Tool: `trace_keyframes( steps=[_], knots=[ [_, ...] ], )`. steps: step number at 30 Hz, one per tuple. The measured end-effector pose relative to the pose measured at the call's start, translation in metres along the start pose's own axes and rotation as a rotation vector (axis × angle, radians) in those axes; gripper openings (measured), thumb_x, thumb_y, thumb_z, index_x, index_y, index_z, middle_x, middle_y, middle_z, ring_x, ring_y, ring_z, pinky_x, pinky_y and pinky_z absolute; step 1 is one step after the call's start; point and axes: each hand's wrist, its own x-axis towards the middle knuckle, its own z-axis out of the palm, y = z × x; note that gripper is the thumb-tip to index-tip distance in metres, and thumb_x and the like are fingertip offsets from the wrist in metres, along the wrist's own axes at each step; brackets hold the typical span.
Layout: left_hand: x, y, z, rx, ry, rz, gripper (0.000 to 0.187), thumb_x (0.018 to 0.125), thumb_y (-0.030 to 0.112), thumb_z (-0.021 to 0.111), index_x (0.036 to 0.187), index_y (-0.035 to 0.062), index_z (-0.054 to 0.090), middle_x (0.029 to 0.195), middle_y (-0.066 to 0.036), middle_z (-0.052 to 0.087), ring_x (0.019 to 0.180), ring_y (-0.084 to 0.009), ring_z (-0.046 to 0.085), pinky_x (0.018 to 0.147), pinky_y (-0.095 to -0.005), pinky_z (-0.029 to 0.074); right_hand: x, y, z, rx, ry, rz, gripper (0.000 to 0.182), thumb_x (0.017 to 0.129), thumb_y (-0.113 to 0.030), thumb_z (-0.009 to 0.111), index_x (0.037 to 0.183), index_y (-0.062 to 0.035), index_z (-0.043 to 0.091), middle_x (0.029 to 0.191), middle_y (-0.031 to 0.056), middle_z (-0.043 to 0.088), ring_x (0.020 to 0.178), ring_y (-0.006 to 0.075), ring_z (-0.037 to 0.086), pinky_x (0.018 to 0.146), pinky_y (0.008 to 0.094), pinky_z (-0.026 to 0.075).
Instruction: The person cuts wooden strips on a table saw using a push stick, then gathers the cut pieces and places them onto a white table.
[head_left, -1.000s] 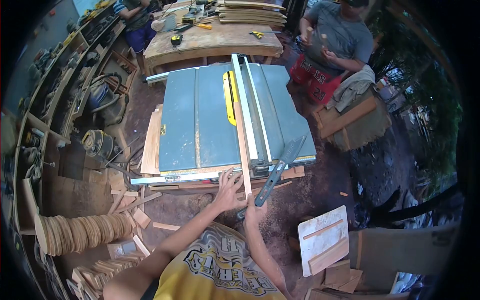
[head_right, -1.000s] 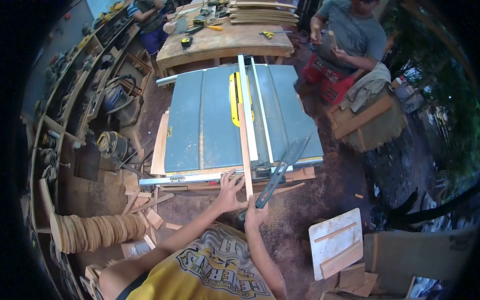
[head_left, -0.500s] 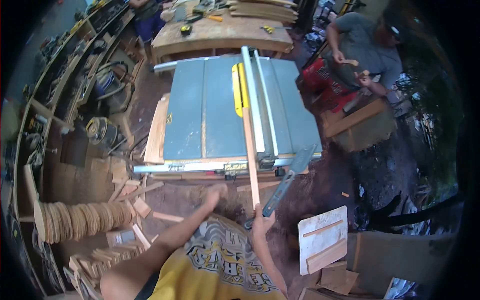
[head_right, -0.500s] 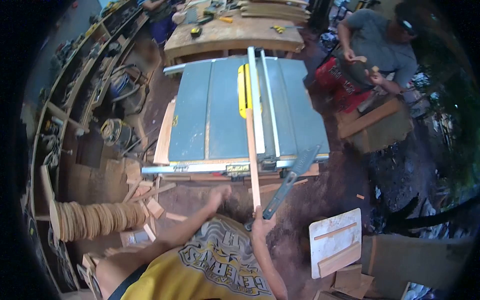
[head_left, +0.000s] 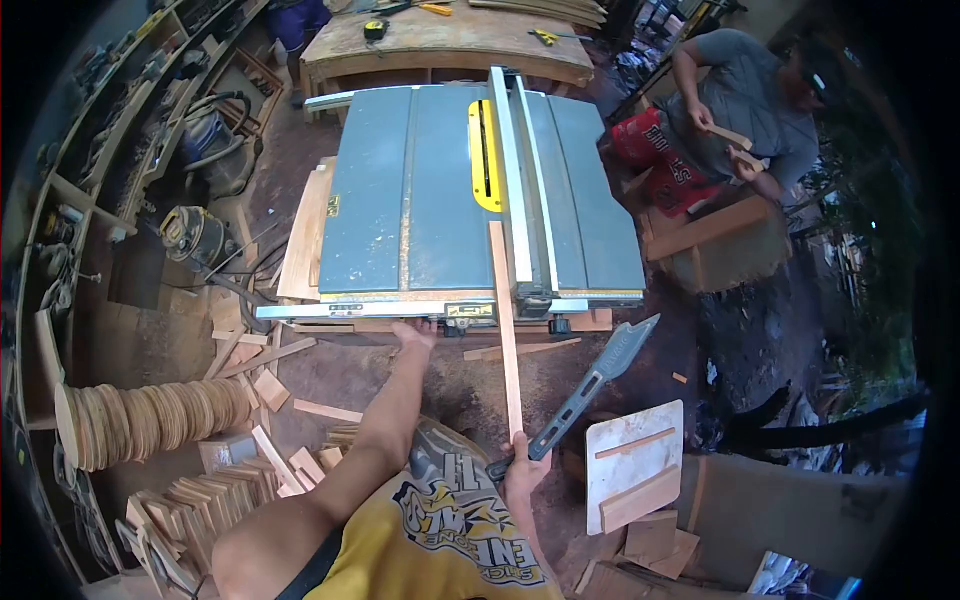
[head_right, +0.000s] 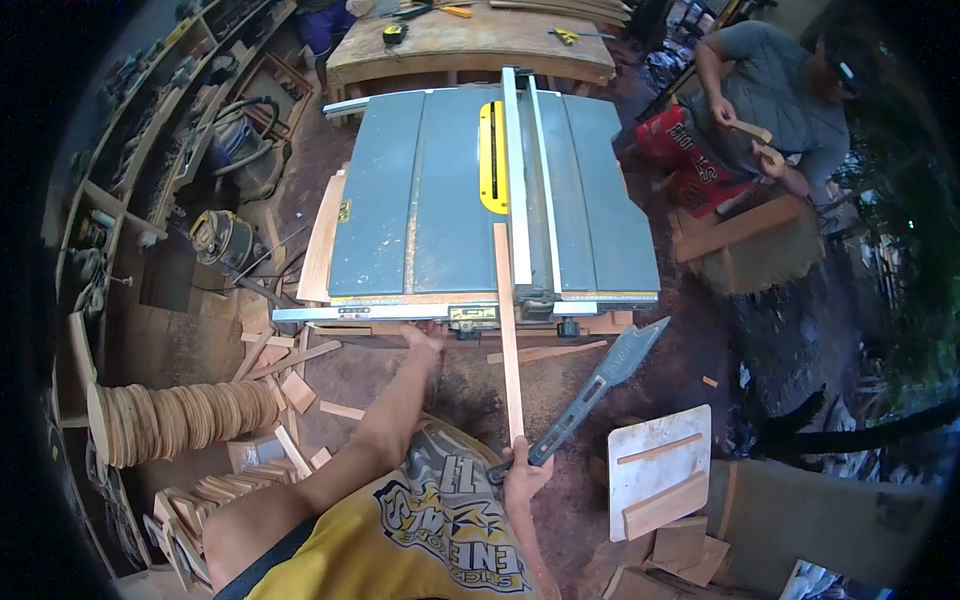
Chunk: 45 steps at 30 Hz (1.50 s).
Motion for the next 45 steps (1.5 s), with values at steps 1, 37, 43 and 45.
trace_keyframes(
  steps=[1,37,43,45],
  knots=[
    [0.0,0.0,0.001,-0.004,0.005,0.001,0.055,0.099,0.043,0.033,0.132,-0.0001,0.043,0.135,-0.015,0.046,0.118,-0.0281,0.049,0.101,-0.0418,0.04,0.001,0.002,0.0,0.001,-0.002,0.002,0.023,0.085,-0.005,0.07,0.089,-0.0072,0.047,0.072,0.0025,0.054,0.056,0.0159,0.059,0.051,0.0269,0.048],
    [-0.185,-0.025,-0.057,1.659,-1.337,1.127,0.111,0.058,0.026,0.08,0.148,-0.0013,0.023,0.148,-0.026,0.032,0.141,-0.0387,0.024,0.116,-0.0471,0.02,0.046,0.022,0.064,0.012,0.018,-0.202,0.02,0.083,-0.006,0.07,0.093,0.0014,0.055,0.08,0.0024,0.054,0.068,0.0116,0.053,0.062,0.028,0.046],
    [-0.187,-0.021,-0.044,1.661,-1.258,1.101,0.112,0.051,0.027,0.085,0.146,0.002,0.03,0.137,-0.017,0.044,0.126,-0.0331,0.038,0.105,-0.0446,0.027,0.049,0.014,0.075,0.065,-0.013,-0.166,0.023,0.083,-0.004,0.07,0.101,0.0027,0.056,0.082,0.0019,0.054,0.068,0.0113,0.052,0.061,0.0277,0.046],
    [-0.184,-0.022,-0.04,1.684,-1.251,1.077,0.113,0.051,0.027,0.085,0.146,0.003,0.029,0.135,-0.016,0.046,0.12,-0.0328,0.04,0.104,-0.0452,0.027,0.052,0.013,0.08,0.102,-0.008,-0.177,0.025,0.083,-0.004,0.07,0.103,0.0032,0.056,0.083,0.0021,0.055,0.069,0.0113,0.053,0.061,0.0276,0.046]
  ],
)
